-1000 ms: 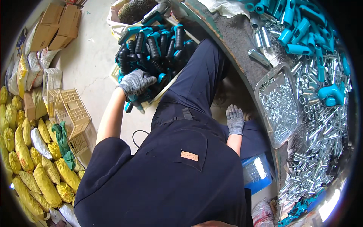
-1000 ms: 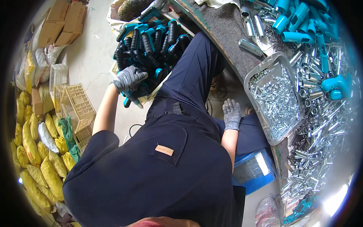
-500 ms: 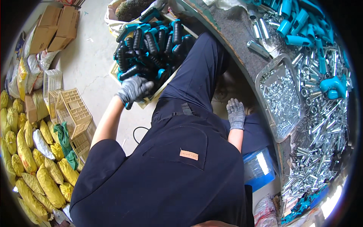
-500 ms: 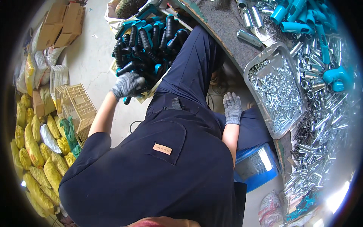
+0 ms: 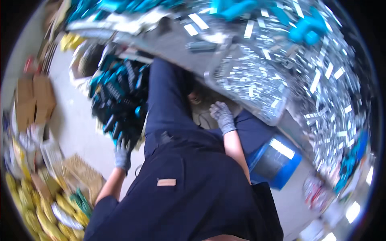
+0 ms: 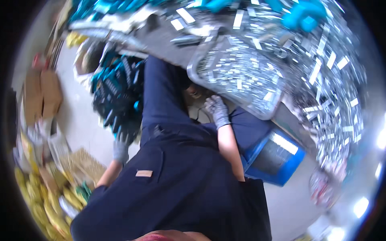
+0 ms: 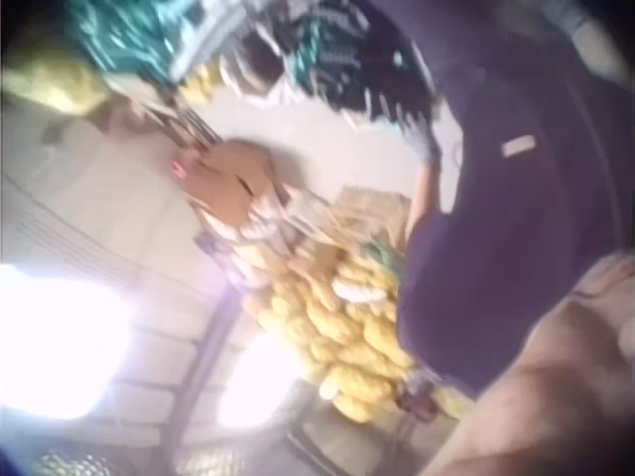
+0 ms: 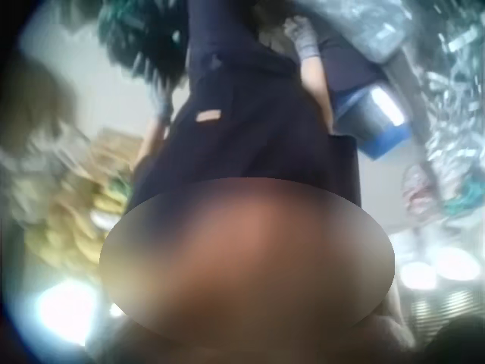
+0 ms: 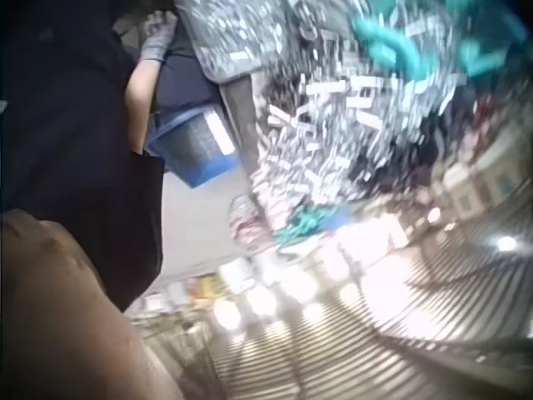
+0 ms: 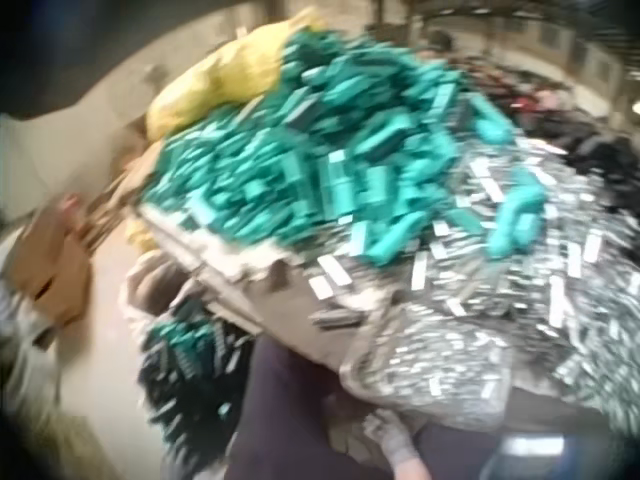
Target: Assembling teal plastic components with small metal screws at a manual workstation.
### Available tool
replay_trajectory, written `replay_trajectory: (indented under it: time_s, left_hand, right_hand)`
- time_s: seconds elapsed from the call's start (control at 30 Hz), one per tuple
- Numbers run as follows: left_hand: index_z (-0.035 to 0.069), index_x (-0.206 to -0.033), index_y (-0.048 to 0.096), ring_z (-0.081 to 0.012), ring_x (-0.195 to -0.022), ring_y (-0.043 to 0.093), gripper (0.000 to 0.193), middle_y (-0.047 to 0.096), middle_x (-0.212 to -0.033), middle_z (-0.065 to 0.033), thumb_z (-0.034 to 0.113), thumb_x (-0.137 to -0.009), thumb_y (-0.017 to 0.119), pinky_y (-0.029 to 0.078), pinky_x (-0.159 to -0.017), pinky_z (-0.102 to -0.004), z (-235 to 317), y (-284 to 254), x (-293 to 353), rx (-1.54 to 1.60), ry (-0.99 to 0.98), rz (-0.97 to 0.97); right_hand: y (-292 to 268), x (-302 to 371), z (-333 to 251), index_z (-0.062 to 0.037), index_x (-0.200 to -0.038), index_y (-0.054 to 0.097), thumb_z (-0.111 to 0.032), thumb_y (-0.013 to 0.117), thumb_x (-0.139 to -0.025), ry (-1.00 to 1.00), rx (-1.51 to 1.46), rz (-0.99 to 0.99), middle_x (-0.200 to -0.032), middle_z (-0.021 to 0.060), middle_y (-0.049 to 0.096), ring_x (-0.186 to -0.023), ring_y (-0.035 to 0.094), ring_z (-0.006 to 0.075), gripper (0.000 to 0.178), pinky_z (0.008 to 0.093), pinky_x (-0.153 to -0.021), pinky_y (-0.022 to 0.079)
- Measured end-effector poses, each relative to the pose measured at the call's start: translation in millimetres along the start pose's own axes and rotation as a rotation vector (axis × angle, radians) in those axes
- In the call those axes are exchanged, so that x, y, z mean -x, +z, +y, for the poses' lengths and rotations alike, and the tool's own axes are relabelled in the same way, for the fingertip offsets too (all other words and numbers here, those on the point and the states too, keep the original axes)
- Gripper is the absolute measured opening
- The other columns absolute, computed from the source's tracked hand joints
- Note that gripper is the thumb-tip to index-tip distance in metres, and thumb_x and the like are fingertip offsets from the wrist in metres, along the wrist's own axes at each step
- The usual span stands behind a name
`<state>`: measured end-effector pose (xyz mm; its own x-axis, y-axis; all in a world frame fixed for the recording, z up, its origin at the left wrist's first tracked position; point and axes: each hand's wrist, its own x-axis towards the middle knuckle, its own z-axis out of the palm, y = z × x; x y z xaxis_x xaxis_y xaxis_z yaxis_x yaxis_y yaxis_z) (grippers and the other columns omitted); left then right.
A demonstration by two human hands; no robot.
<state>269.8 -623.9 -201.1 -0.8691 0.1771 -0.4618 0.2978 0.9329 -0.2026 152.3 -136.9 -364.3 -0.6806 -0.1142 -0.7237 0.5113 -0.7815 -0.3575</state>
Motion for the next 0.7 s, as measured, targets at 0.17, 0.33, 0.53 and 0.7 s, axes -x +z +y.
replay_trajectory:
  time_s: [0.17,0.33,0.53,0.7]
  left_hand:
    - [0.013,-0.126,0.053,-0.0375,-0.095,0.059,0.037,0.056,-0.110,-0.0194,0.015,-0.088,0.048,0.050,-0.073,-0.0479,-23.4,23.1,-12.8,0.232,-0.159,-0.469]
    - [0.009,-0.097,0.062,-0.0338,-0.075,0.065,0.023,0.064,-0.081,-0.0143,0.026,-0.082,0.065,0.052,-0.067,-0.0432,33.6,-118.2,-91.7,-0.009,0.378,0.008]
    - [-0.001,-0.090,0.065,-0.0182,-0.067,0.062,0.018,0.063,-0.074,-0.0132,0.016,-0.087,0.068,0.048,-0.065,-0.0302,189.9,-375.5,-205.3,0.942,0.565,0.681]
    - [0.008,-0.116,0.060,-0.0347,-0.095,0.064,0.042,0.067,-0.103,-0.0168,0.037,-0.086,0.065,0.051,-0.080,-0.0435,274.5,-442.5,-316.0,0.513,0.562,0.806]
  right_hand:
    - [50.7,47.2,-27.6,-0.0085,-0.124,0.057,-0.033,0.057,-0.096,-0.055,0.273,0.115,-0.110,0.0106,0.067,-0.097,0.066,0.0200,0.037,0.0294,-0.076,0.053]
    - [70.7,134.4,-60.6,-0.0015,-0.115,0.062,-0.033,0.054,-0.098,-0.380,0.923,-0.131,-0.101,0.0067,0.067,-0.092,0.063,0.0133,0.037,0.0265,-0.084,0.049]
    - [98.2,224.7,-122.3,0.0046,-0.108,0.065,-0.043,0.060,-0.093,-0.389,0.719,-0.394,-0.101,0.0106,0.068,-0.094,0.064,0.0156,0.050,0.0297,-0.088,0.049]
    - [130.9,258.9,-154.4,0.0043,-0.112,0.064,-0.043,0.061,-0.092,-0.586,0.686,-0.368,-0.099,0.0095,0.069,-0.092,0.065,0.0142,0.051,0.0265,-0.084,0.050]
